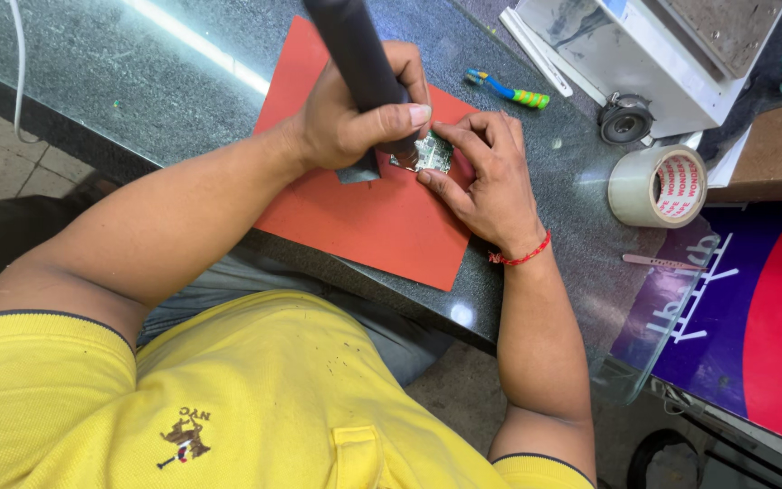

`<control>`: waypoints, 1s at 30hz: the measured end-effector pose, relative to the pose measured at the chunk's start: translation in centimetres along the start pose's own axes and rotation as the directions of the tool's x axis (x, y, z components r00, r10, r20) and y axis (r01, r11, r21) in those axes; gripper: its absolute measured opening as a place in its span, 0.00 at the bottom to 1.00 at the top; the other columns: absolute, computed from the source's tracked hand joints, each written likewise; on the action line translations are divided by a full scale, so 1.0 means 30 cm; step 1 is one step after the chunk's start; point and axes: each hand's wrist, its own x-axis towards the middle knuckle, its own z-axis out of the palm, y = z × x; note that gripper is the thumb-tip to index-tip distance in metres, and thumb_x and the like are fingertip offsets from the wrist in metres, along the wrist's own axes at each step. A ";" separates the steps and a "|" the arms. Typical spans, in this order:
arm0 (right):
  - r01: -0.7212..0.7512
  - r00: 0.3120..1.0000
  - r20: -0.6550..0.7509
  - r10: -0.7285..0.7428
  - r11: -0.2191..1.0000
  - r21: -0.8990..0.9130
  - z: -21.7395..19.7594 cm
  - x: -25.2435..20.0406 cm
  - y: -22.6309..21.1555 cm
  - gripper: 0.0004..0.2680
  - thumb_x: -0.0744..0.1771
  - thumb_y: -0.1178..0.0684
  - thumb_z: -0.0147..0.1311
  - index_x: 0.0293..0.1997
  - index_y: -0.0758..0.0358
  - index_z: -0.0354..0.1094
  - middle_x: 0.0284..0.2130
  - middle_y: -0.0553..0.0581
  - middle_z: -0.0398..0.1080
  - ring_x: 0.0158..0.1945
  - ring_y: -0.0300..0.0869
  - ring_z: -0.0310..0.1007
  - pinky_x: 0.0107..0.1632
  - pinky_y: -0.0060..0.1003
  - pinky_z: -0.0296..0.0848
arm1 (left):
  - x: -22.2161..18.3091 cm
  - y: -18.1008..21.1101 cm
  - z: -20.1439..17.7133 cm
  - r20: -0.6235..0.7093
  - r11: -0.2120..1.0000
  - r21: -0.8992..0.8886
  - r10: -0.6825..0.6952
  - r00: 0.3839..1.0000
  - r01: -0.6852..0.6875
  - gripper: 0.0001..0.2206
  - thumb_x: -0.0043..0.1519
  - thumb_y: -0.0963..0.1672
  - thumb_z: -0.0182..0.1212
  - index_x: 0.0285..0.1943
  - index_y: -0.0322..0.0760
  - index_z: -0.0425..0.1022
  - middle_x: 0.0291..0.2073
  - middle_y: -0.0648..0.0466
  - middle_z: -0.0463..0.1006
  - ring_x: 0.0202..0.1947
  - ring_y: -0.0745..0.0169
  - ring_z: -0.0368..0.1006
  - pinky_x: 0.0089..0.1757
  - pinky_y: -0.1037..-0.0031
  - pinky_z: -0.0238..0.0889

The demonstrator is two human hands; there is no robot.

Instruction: The person uses a hot air rework tool to heat components on a circuit board placed on a red silicone mat. They move the tool nozzle over specific areas of the board while holding it with their other hand.

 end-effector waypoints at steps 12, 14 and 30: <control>-0.002 1.000 -0.009 0.002 1.000 -0.005 -0.005 -0.002 -0.005 0.19 0.63 0.50 0.72 0.57 0.63 0.74 0.46 0.58 0.67 0.53 0.51 0.64 0.59 0.44 0.67 | 0.009 -0.007 -0.008 -0.020 0.973 -0.232 -0.015 1.000 0.010 0.08 0.71 0.45 0.57 0.44 0.34 0.69 0.35 0.50 0.78 0.39 0.68 0.76 0.43 0.77 0.70; -0.007 1.000 -0.004 0.007 1.000 -0.003 -0.007 -0.005 -0.006 0.19 0.63 0.50 0.72 0.58 0.63 0.74 0.47 0.58 0.67 0.53 0.51 0.64 0.59 0.44 0.67 | 0.010 -0.009 0.004 -0.223 0.994 -0.085 -0.081 0.971 0.063 0.08 0.68 0.45 0.58 0.43 0.34 0.68 0.36 0.51 0.78 0.35 0.68 0.77 0.39 0.75 0.71; -0.016 1.000 0.012 0.016 1.000 0.003 -0.004 -0.001 -0.003 0.19 0.63 0.50 0.72 0.57 0.62 0.74 0.46 0.58 0.67 0.53 0.51 0.64 0.60 0.46 0.66 | 0.008 0.024 0.003 -0.011 0.980 -0.006 -0.201 0.980 0.201 0.09 0.65 0.44 0.61 0.39 0.33 0.68 0.28 0.54 0.75 0.28 0.71 0.77 0.32 0.76 0.71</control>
